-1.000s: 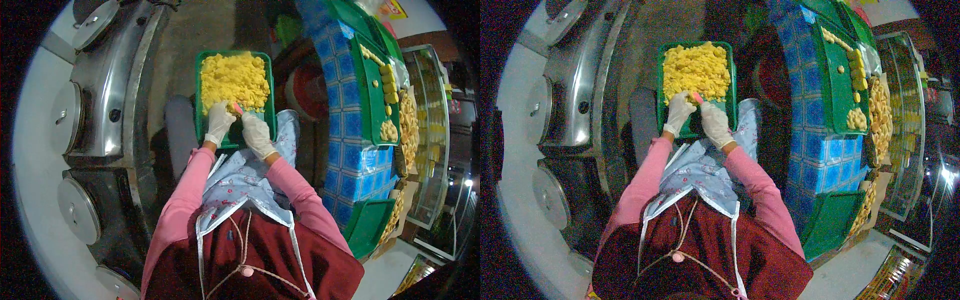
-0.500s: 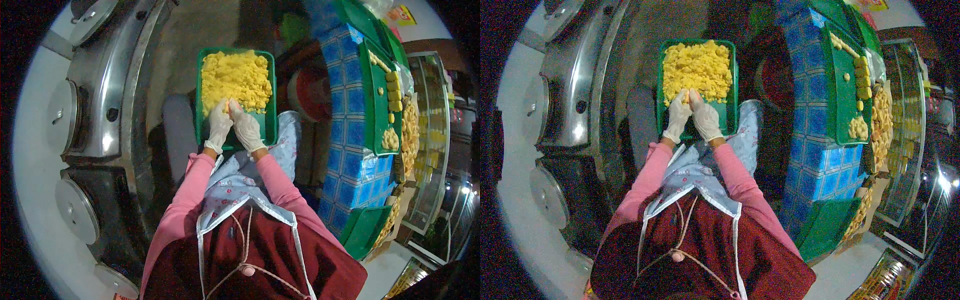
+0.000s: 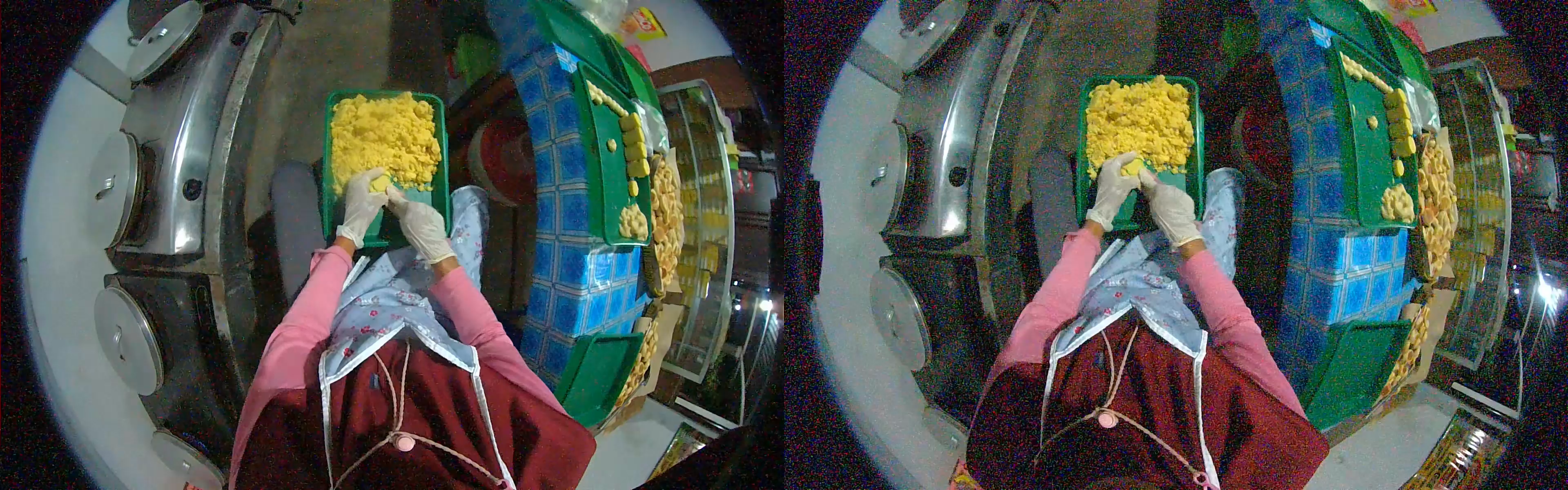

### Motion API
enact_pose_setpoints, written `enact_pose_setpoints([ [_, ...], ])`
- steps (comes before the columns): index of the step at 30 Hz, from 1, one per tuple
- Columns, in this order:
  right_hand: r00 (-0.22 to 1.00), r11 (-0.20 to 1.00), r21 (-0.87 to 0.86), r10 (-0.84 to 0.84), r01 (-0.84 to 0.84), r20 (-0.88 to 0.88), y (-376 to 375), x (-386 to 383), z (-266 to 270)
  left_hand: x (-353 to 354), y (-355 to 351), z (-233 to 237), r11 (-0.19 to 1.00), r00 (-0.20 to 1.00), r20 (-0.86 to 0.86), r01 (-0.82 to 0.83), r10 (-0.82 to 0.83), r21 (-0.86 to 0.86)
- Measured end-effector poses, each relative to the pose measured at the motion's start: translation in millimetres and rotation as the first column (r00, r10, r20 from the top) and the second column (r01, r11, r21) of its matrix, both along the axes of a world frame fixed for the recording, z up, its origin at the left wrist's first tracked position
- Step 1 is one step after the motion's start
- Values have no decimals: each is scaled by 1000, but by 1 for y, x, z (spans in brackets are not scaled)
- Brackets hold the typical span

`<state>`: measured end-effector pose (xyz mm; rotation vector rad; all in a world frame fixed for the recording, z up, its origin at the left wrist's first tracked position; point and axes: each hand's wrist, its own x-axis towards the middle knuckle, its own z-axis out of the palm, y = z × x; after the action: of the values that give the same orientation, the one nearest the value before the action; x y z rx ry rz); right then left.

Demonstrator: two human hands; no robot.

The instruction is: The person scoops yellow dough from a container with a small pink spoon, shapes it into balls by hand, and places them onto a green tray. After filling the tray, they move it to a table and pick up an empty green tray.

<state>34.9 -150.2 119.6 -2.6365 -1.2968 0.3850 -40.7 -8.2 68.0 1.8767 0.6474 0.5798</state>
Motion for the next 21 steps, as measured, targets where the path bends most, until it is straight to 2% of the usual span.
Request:
enact_pose_setpoints([
  [1, 1000, 998, -58, -1, 2, 17, -4, 2, 5, 1, 2, 1, 997, 996, -85, 39, -33, 74],
  [3, 996, 995, 50, -85, 85, 3, -13, 2, 27, 6, 7, 4, 969, 964, -253, 134, -79, 207],
  [4, 993, 989, 93, -113, 111, 17, -12, 1, 39, 7, 8, -3, 946, 981, -187, 117, -61, 303],
  [5, 990, 981, 138, -142, 136, 28, -11, -2, 44, 8, 7, -9, 952, 975, -211, 125, -66, 280],
  [6, 984, 932, 320, -147, 171, -98, -10, -4, 36, 9, 9, -4, 957, 969, -235, 131, -69, 260],
  [7, 981, 945, 274, -155, 181, -112, -7, -5, 29, 10, 10, 1, 960, 962, -262, 138, -72, 242],
  [8, 979, 955, 228, -161, 187, -128, -3, -7, 21, 8, 8, 6, 989, 940, -336, 106, -65, 104],
  [11, 981, 975, 161, -132, 154, -144, 13, -16, 7, -1, 0, -14, 997, 991, -135, -11, 20, 72],
  [13, 982, 979, 135, -136, 154, -133, 17, -24, -4, -8, -8, -5, 998, 982, -181, -56, 48, -38],
  [15, 990, 963, 239, -102, 123, -97, 18, -27, -10, -2, -6, 6, 984, 971, -240, -62, 21, -166],
  [18, 998, 934, 351, -60, 64, -20, 28, -25, -18, 0, -5, -2, 990, 980, -196, -62, 37, -124],
  [20, 999, 973, 226, -41, 48, -35, 21, -24, -21, -1, -3, -15, 997, 986, -158, -57, 49, -45],
  [21, 998, 986, 160, -30, 37, -46, 18, -25, -13, -2, -3, -9, 995, 989, -147, -21, 7, -93],
])
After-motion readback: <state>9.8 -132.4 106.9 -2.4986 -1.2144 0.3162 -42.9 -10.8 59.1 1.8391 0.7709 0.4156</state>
